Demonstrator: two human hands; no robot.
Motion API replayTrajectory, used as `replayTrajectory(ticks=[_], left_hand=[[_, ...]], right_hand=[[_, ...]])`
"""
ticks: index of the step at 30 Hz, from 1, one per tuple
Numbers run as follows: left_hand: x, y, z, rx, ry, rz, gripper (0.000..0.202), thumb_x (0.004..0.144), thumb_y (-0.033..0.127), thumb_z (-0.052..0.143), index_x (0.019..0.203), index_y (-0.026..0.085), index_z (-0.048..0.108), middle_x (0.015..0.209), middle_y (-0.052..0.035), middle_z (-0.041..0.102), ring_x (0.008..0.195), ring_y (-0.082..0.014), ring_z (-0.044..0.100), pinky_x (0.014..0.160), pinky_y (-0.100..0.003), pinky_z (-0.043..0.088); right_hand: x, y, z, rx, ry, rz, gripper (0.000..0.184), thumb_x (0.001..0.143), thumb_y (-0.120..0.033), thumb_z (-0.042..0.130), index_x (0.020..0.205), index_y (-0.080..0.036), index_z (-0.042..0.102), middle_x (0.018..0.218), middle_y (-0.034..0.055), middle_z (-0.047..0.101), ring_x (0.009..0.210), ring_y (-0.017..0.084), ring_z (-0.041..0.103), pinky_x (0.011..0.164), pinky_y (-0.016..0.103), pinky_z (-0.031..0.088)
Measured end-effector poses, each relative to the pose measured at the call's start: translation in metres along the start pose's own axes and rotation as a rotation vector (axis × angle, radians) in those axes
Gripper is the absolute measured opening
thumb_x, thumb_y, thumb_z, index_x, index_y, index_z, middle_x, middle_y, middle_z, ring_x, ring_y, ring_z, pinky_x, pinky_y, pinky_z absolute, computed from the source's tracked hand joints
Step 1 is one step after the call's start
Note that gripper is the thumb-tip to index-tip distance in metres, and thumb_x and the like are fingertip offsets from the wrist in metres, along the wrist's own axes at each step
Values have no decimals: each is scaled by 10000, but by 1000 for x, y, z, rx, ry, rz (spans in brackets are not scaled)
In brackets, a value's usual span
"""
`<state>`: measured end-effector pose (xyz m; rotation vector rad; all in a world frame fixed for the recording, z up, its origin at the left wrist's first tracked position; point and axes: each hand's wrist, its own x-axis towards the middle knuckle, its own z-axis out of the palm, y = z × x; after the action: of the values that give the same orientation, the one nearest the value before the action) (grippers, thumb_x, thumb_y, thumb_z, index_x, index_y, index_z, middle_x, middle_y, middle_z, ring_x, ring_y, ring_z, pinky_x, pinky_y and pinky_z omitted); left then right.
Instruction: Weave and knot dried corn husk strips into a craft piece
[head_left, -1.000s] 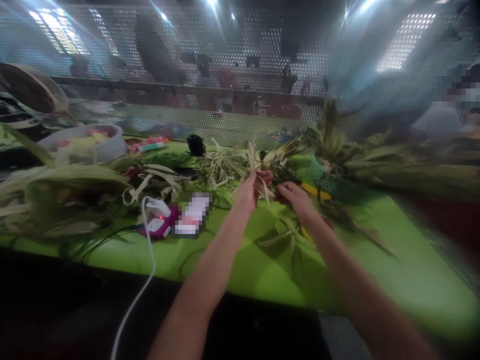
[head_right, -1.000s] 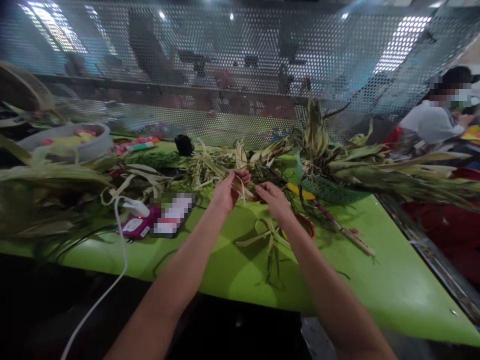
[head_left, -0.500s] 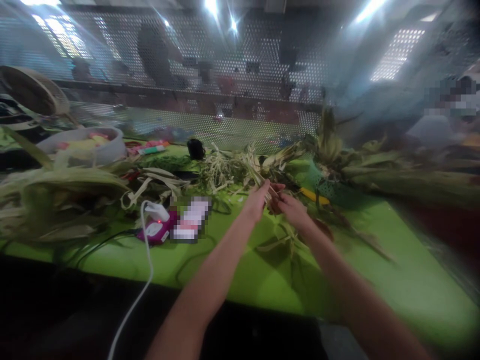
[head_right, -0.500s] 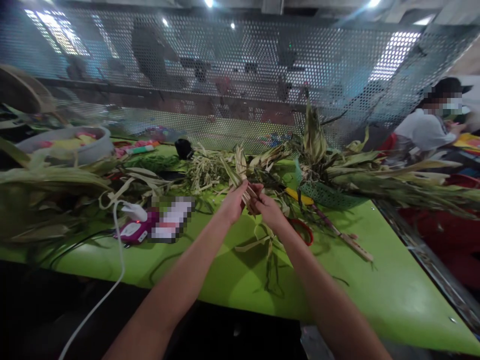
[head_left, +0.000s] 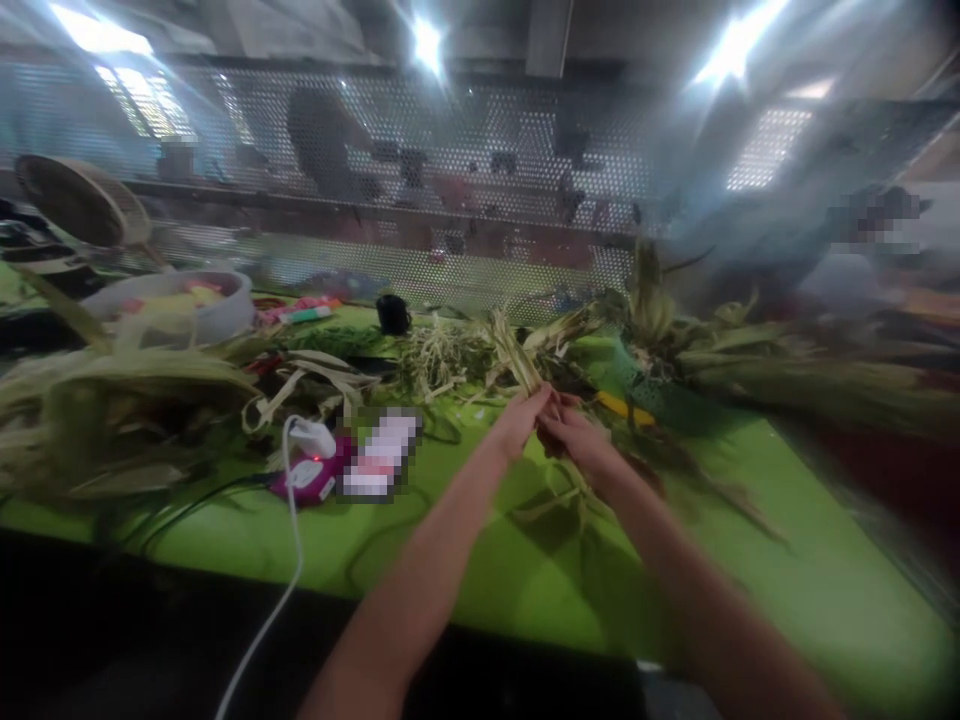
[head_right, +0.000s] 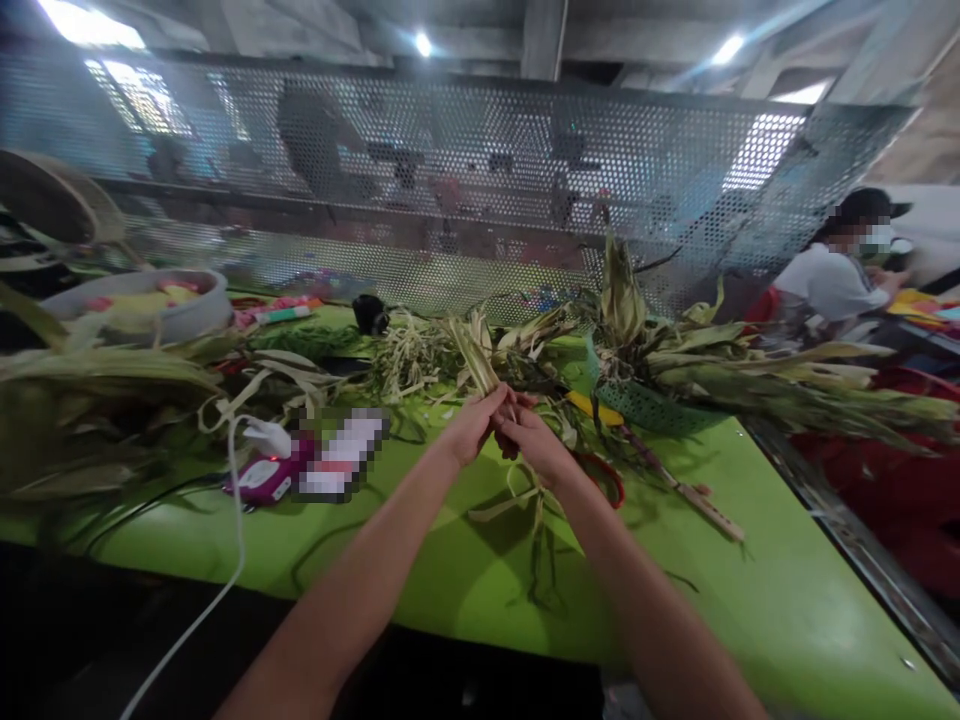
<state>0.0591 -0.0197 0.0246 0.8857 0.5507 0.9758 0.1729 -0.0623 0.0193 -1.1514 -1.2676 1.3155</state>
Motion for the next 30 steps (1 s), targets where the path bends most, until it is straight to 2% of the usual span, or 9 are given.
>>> replayTrajectory(ticks=[4,8,12,16,19,22,26,28,30], left_hand=[[4,7,-7,-60,63,70,327,757,463,685,752,166,549,856,-83,739,709,-194,701,575,-268,533],[7,11,-12,-86,92,83,306,783,450,664,777,167,548,845,-84,739,765,-204,709,668,-303,561],[5,9,-11,-40,72,75,329,787,476,657,775,170,537,827,-70,735,632,-175,679,550,-271,528],[5,7,-10,18,41,69,378,787,535,640,784,164,565,839,-76,731,547,-153,637,473,-260,477],[6,7,-12,15,47,83,444,794,592,602,854,152,612,850,-88,730,573,-156,644,469,-253,457],[8,9,-15,-28,85,147,478,806,619,565,909,155,614,842,-83,727,671,-173,674,549,-263,497],[10,11,-18,-52,171,223,439,820,615,554,840,176,567,817,-72,716,781,-183,686,677,-286,529],[10,10,-17,-33,186,223,436,816,622,555,808,187,534,790,-59,705,751,-177,680,622,-267,515],[9,7,-15,-5,185,208,449,808,637,555,796,190,513,755,-45,689,684,-163,665,529,-235,473]], right_hand=[[0,2,-3,68,-39,32,464,798,-650,594,839,-187,603,603,-12,567,512,108,477,478,234,368],[1,7,-6,65,-5,-7,413,810,-598,623,824,-186,614,615,-12,585,518,105,496,489,229,383],[0,5,-5,84,-16,0,456,814,-633,593,876,-183,634,630,4,615,532,120,526,496,238,405],[-1,-2,-2,-3,-33,1,425,754,-594,681,767,-176,606,579,-2,601,484,107,495,486,240,402],[-1,-5,-1,-44,-13,13,441,717,-608,698,745,-180,595,568,5,613,484,119,517,484,251,420],[-1,-4,-1,-59,-23,34,422,693,-580,722,718,-179,592,608,25,649,519,132,557,513,264,452],[-5,-5,4,-52,-90,54,393,724,-557,704,695,-185,581,669,42,677,576,148,593,569,285,489],[-6,-5,7,-41,-72,48,404,759,-580,663,699,-192,565,680,40,672,611,155,603,586,287,494],[-6,-5,10,-61,-64,39,420,760,-601,652,708,-197,549,630,22,639,566,141,566,541,273,464]])
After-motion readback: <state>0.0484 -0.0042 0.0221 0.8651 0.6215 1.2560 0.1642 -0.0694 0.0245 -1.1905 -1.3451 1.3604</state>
